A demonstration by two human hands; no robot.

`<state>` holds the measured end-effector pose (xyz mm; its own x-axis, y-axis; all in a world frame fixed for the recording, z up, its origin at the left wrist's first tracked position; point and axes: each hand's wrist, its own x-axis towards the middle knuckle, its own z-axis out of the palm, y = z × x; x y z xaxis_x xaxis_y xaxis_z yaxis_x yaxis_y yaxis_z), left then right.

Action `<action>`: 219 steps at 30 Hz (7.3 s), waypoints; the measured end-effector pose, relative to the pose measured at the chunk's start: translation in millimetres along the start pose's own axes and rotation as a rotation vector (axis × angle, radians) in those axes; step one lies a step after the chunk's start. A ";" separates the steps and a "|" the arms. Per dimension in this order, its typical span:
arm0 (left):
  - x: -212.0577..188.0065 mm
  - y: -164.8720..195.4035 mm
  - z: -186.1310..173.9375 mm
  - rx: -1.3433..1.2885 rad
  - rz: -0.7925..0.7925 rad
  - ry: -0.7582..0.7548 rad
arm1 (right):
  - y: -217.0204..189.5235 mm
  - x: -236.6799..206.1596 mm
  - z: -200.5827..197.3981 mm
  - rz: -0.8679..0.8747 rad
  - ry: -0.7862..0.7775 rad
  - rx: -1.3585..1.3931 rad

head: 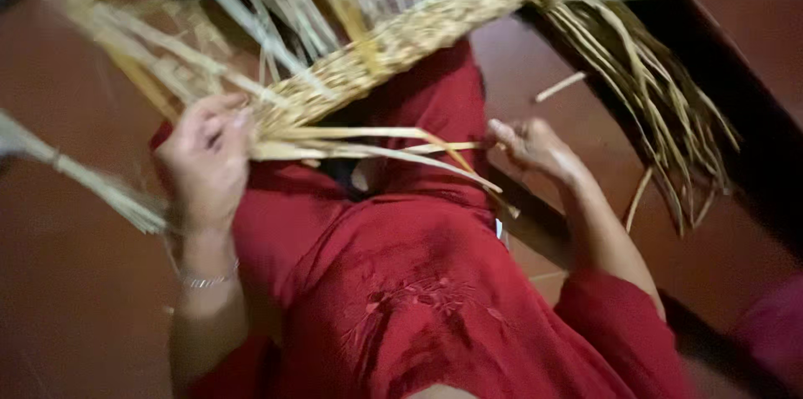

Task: The person sits on the floor weaving a basket, interlacing palm leaf strips around the woven base and upright frame stakes on their lap. They fold, thread, and tighten strips one at a time, rotating the basket to work around its edge.

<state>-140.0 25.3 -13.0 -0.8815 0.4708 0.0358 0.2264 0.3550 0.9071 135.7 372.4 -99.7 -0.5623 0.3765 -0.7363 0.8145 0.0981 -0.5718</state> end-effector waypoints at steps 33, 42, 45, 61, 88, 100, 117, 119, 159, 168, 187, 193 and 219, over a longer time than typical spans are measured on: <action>-9.5 0.5 -9.3 0.031 -0.006 0.044 | -33.9 118.9 -118.6 -0.486 1.108 -0.828; -8.8 -2.0 -11.8 0.018 0.014 0.032 | 19.6 82.7 -129.4 -0.379 1.060 -0.557; -7.5 4.0 -12.3 0.045 -0.014 0.032 | 24.5 73.6 -121.2 -0.572 1.012 -0.409; 1.4 21.4 12.4 0.398 0.413 0.113 | -97.4 -18.4 -1.6 -1.117 0.478 -0.250; 9.1 7.0 24.7 0.493 0.674 0.159 | -260.0 11.6 107.9 -1.518 0.515 -0.622; 55.3 -1.8 48.2 0.157 0.217 0.178 | -232.4 -12.5 81.6 -1.581 0.654 -0.769; 54.2 -18.5 51.4 0.473 0.691 0.172 | -172.7 50.4 111.0 -0.698 -0.392 0.135; 50.2 -16.8 45.7 0.456 0.650 0.114 | -175.0 46.6 112.7 -0.640 -0.354 0.152; 46.8 -9.6 45.8 -0.219 0.042 0.197 | -238.3 38.8 97.3 -1.389 0.009 -0.204; 49.5 2.8 56.6 0.459 0.723 0.288 | -237.0 18.9 95.8 -1.825 0.138 -0.272; 32.1 8.3 51.7 0.347 0.521 0.213 | -235.6 33.5 65.1 -1.537 0.625 -0.843; 24.4 7.8 41.0 0.344 0.574 0.155 | -238.8 46.2 75.8 -1.485 0.625 -0.741; 53.9 4.9 59.0 0.277 0.218 0.218 | -154.9 -17.3 66.1 -1.224 0.352 -0.898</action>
<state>-162.0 100.1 -31.4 -0.8610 0.3877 0.3291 0.4940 0.4841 0.7222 9.8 289.8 -22.3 -0.9674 -0.1655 0.1919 -0.2108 0.9457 -0.2473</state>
